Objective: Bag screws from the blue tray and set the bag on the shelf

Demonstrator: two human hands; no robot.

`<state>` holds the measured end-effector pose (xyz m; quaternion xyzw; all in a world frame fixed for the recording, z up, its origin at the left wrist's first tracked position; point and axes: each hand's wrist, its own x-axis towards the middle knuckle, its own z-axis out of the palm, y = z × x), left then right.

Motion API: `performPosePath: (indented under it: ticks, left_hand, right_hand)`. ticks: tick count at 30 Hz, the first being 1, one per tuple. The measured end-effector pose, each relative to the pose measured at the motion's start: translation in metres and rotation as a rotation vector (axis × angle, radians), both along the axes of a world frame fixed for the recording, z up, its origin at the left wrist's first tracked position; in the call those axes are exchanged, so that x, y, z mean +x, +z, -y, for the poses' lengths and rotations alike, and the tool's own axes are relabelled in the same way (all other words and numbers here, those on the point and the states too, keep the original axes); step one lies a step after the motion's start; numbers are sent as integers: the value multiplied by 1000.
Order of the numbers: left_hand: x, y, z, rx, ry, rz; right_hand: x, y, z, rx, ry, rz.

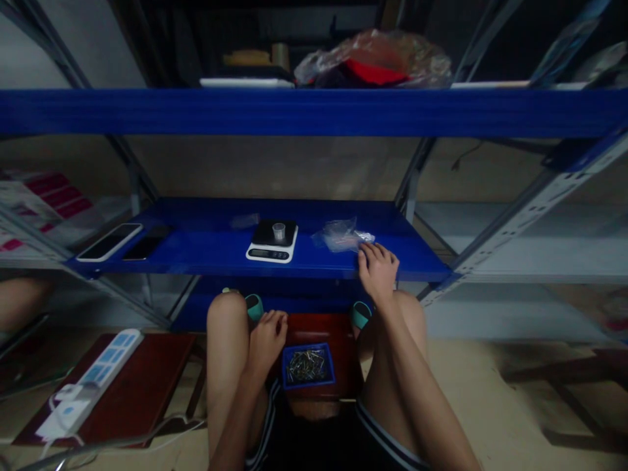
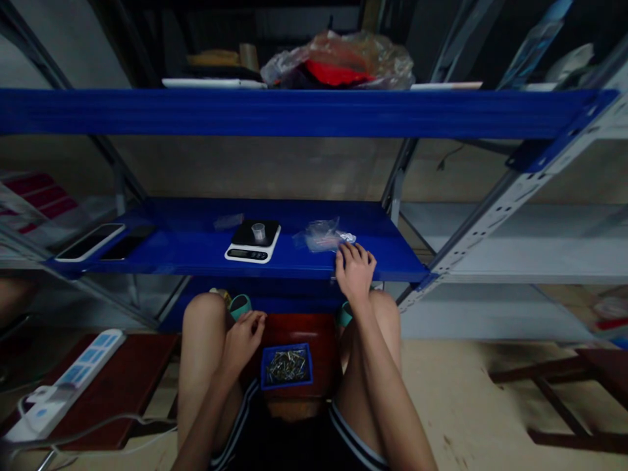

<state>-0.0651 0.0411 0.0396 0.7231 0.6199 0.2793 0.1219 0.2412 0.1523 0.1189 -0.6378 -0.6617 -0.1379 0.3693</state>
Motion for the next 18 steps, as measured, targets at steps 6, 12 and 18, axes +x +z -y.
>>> performPosePath:
  ticks: [6, 12, 18]
  left_hand:
    - [-4, -13, 10, -279, -45, -141]
    - [-3, -28, 38, -672, -140, -251]
    - [21, -33, 38, -690, -47, -351]
  right_hand:
    - [1, 3, 31, 140, 45, -251]
    - [-39, -53, 128, -236, 183, -307]
    - [-94, -148, 212, -1046, 192, -241]
